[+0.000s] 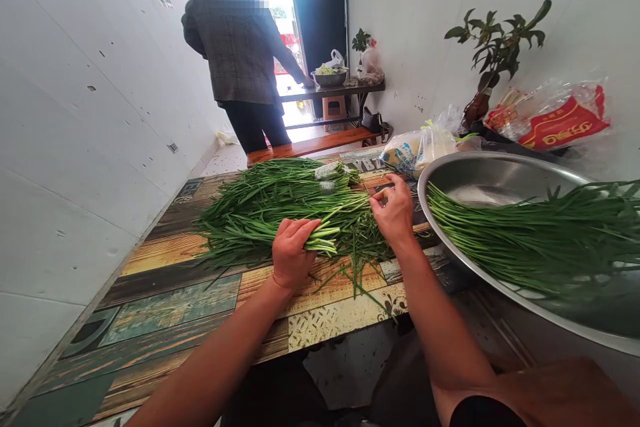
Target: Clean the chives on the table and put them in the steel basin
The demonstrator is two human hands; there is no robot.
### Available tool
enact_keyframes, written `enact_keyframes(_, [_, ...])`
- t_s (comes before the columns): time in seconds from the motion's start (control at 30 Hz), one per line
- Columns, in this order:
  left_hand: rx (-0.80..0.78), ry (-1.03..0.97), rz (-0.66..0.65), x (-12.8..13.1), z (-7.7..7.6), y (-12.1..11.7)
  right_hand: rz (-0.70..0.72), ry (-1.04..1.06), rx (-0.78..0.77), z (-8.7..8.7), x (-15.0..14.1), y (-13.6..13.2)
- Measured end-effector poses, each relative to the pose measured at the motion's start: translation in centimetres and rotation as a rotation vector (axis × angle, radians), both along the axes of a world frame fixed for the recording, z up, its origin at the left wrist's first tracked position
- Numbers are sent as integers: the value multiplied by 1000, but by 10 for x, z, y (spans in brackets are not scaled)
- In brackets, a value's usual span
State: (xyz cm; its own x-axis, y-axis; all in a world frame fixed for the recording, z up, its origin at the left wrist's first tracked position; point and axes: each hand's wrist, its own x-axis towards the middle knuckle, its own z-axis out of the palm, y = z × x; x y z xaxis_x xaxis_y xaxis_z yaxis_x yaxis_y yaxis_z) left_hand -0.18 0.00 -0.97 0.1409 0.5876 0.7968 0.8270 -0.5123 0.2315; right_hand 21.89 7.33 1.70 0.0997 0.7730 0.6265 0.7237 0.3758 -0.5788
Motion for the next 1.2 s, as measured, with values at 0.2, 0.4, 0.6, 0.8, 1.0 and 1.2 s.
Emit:
enact_keyframes(0.2, [-14, -9, 3, 0, 0, 0, 8, -25, 4, -2, 0, 3])
enact_keyframes(0.4, [10, -24, -24, 0, -1, 0, -82, -155, 19, -10, -1, 5])
enact_keyframes(0.6, [-8, 18, -15, 0, -2, 1, -22, -212, 42, -5, 1, 3])
enact_keyframes(0.8, [-41, 191, 7, 2, 1, 0, 507, -525, 71, 6, -26, -20])
enact_keyframes(1.0, [-29, 248, -114, -3, 5, 3, 589, -801, 17, 7, -34, -24])
enact_keyframes(1.2, [-11, 273, -156, -7, 11, 7, 610, -829, 15, 2, -35, -19])
